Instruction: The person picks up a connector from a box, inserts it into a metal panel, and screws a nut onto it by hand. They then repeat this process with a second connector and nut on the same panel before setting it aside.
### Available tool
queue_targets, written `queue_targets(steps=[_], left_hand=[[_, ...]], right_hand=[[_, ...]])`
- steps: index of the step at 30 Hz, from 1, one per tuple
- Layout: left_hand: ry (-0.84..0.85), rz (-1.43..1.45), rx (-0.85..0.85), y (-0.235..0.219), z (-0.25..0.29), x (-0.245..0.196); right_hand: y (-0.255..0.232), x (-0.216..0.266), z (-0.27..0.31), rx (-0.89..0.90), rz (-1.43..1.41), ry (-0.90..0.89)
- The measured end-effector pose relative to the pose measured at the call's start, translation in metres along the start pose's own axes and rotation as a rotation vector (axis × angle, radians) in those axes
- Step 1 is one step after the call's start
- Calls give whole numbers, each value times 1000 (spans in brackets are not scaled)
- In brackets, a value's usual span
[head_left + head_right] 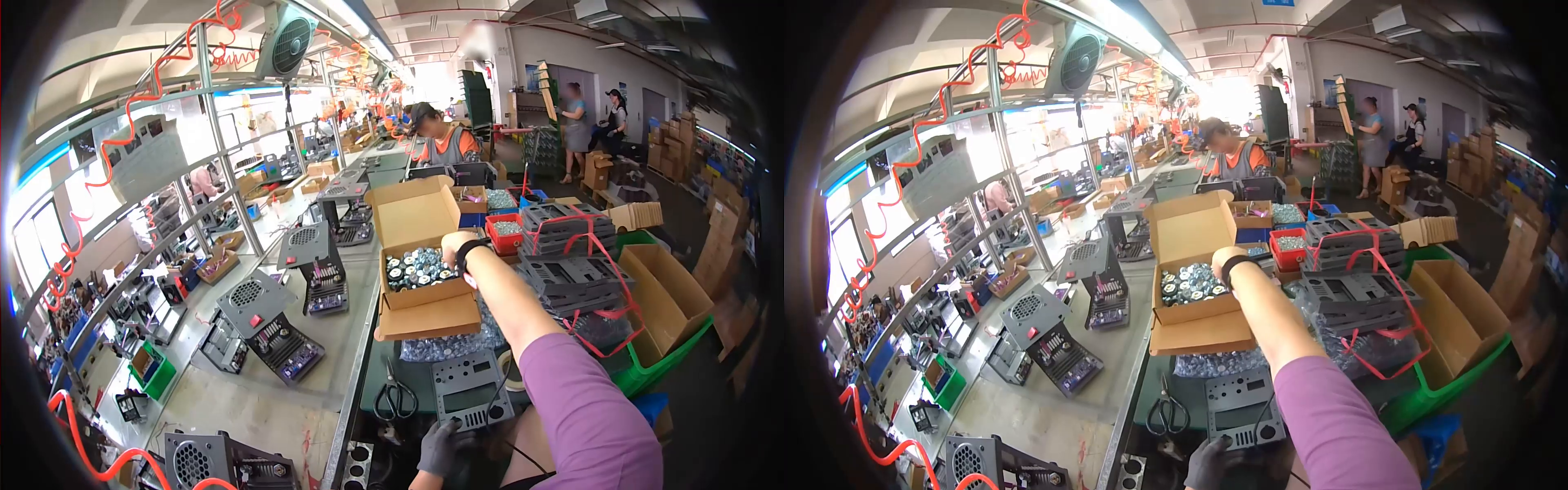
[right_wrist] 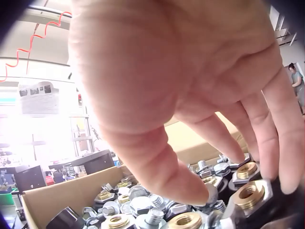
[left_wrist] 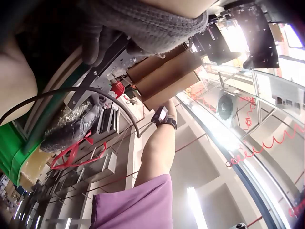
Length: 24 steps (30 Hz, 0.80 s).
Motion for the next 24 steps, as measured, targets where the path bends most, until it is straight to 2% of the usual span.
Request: queue_targets(steps=[2,8,12,14,15,16,18,20,23,24], left_hand=[[-8,-31,20,1,-1,-2],[49,-40,-43,3,3,3],[53,-38,-35,10,5,-2],[44,-48,-50,14,9,-4],[47,-43,-45,15,9,-4],[48,-39,-43,14,10,-6],[24,-61,-22,14,8,-10],[-12,-80,-3,9,6,-7],[38,-41,16,4,2,-1],[19,-66,26,4,2,-2]], right_hand=[[12,2,-10,-189,-44,6],[3,19,-5,88,97,96],[1,15,12,102,138,86],[6,10,-4,273,235,32],[12,2,-39,355,184,64],[13,3,-29,356,188,62],[3,11,13,110,284,-42],[1,10,8,140,277,-51],[5,13,13,118,268,31],[7,14,14,42,300,-14]])
Point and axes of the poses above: each hand's wrist, its own z-axis away from the middle knuckle, its own y-axis out of the palm, x = y × z, the point moved 2 cm from there along -z, towards the middle knuckle, and after that the axes turned 8 degrees about x, right-handed, at the moved point
